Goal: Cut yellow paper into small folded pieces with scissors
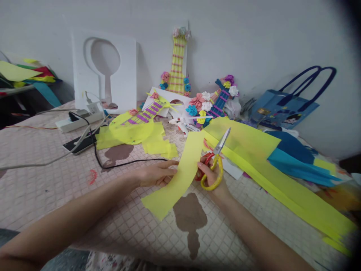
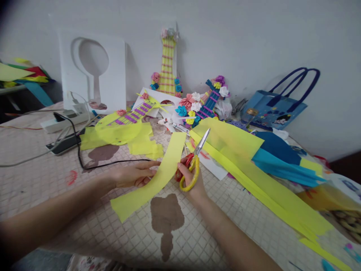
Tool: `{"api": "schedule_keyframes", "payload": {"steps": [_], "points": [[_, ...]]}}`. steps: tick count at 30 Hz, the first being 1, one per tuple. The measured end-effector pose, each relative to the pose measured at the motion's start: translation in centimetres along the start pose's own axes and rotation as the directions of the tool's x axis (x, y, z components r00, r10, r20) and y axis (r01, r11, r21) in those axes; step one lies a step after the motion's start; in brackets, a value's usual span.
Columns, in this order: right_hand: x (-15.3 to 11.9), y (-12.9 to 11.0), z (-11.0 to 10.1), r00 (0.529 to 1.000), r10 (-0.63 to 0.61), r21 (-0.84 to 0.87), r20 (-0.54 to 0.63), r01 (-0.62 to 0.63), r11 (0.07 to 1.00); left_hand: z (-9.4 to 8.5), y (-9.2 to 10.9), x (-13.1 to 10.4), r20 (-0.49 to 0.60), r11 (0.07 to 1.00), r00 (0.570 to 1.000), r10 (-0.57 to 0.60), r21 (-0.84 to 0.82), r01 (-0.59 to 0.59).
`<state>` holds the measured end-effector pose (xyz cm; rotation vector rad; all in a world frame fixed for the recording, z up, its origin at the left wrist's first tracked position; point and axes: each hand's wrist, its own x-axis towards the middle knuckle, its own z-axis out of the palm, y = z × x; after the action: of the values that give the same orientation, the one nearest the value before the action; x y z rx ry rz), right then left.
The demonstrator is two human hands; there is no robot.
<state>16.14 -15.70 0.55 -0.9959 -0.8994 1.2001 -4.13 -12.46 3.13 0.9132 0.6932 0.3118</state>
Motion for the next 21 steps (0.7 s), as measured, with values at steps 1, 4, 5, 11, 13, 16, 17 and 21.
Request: {"api": "schedule_keyframes", "payload": {"steps": [1, 4, 5, 11, 13, 16, 17, 21], "points": [[0.2, 0.1, -0.2, 1.000, 0.006, -0.016, -0.010, -0.006, 1.000, -0.2, 0.1, 0.0, -0.014, 1.000, 1.000, 0.012, 0.025, -0.012], [0.7, 0.1, -0.8, 0.998, -0.018, -0.036, -0.059, 0.015, 0.999, -0.8, 0.5, -0.2, 0.095, 0.996, 0.995, 0.013, 0.088, -0.021], [0.8, 0.0, -1.0, 0.997, -0.030, -0.032, -0.073, 0.028, 0.999, -1.0, 0.7, -0.3, 0.161, 0.993, 0.987, 0.010, 0.115, -0.029], [1.6, 0.1, -1.8, 0.995, -0.011, 0.023, -0.102, 0.014, 1.000, -1.2, 0.6, -0.3, 0.346, 0.970, 0.934, 0.091, 0.180, -0.161], [1.6, 0.2, -1.9, 0.993, -0.002, 0.034, -0.115, 0.006, 0.999, -1.2, 0.3, -0.1, 0.316, 0.977, 0.944, 0.094, 0.152, -0.148], [1.5, 0.3, -1.8, 0.994, 0.011, 0.057, -0.111, -0.004, 0.998, -1.2, -0.1, 0.4, 0.177, 0.977, 0.977, 0.116, 0.157, -0.144], [1.5, 0.3, -1.7, 0.995, 0.016, 0.063, -0.103, -0.010, 0.998, -1.1, -0.2, 0.5, 0.129, 0.973, 0.982, 0.135, 0.170, -0.156], [0.9, -0.1, -1.1, 0.997, 0.019, 0.083, -0.076, -0.013, 0.996, -0.7, -0.3, 0.6, 0.081, 0.976, 0.984, 0.161, 0.133, -0.171]]}}
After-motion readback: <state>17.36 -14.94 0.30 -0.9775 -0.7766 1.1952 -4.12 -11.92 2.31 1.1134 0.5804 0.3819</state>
